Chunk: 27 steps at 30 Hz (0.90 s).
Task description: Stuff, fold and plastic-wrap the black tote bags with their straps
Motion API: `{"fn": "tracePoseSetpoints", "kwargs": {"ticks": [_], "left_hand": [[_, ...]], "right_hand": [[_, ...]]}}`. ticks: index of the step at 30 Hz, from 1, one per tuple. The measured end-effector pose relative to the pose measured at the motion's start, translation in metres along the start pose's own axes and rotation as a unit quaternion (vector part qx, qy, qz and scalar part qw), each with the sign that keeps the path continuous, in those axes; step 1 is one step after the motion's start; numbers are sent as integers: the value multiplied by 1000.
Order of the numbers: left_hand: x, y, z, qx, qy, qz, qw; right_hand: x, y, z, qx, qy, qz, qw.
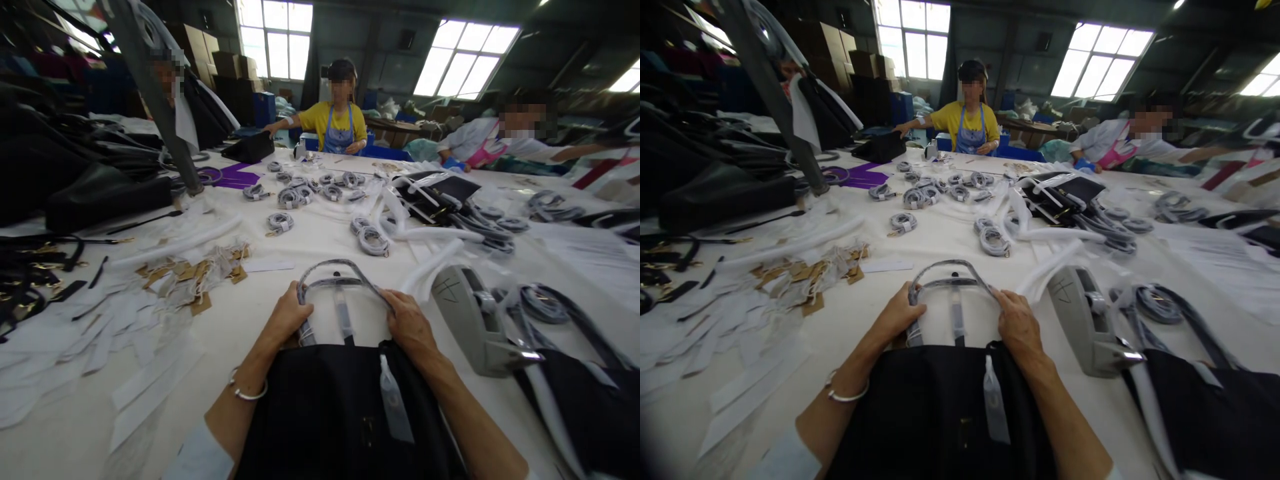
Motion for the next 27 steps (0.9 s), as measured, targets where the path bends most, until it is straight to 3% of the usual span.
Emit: {"fn": "tracePoseSetpoints", "kwargs": {"ticks": [3, 6, 8, 11, 14, 17, 20, 22, 25, 27], "left_hand": [[0, -1, 3, -29, -161, 10, 987], [0, -3, 5, -72, -204, 23, 976], [2, -6, 3, -89, -166, 34, 982], [4, -14, -5, -74, -13, 21, 997], [5, -19, -7, -143, 67, -7, 987], [7, -19, -5, -235, -18, -40, 971], [12, -16, -4, -227, -196, -39, 953], [14, -16, -3, -208, -313, -33, 926], [12, -19, 5, -241, -381, -33, 892], [9, -26, 12, -267, -359, -47, 893]], "right_hand": [[-2, -4, 1, -20, -40, 0, 999], [-3, -10, 0, -23, -77, -10, 997], [-1, -15, -1, -2, -126, -22, 992], [-2, -24, 0, 39, -197, -56, 978], [-8, -34, 4, 38, -210, -109, 971], [-9, -48, 5, 1, -157, -144, 977], [-2, -61, -1, -15, -41, -169, 985], [3, -66, -8, -20, 32, -157, 987], [0, -69, -27, 37, 57, -108, 992], [-8, -68, -39, 104, 21, -98, 989]]}}
Point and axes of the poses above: each hand's wrist, its own y-axis away from the middle knuckle, its own x-axis out of the back of the hand, z = x × y, the point moved 3 cm from there along -y, towards the middle knuckle, and after that the axes turned 15 degrees about -x, right-handed, at the moved point
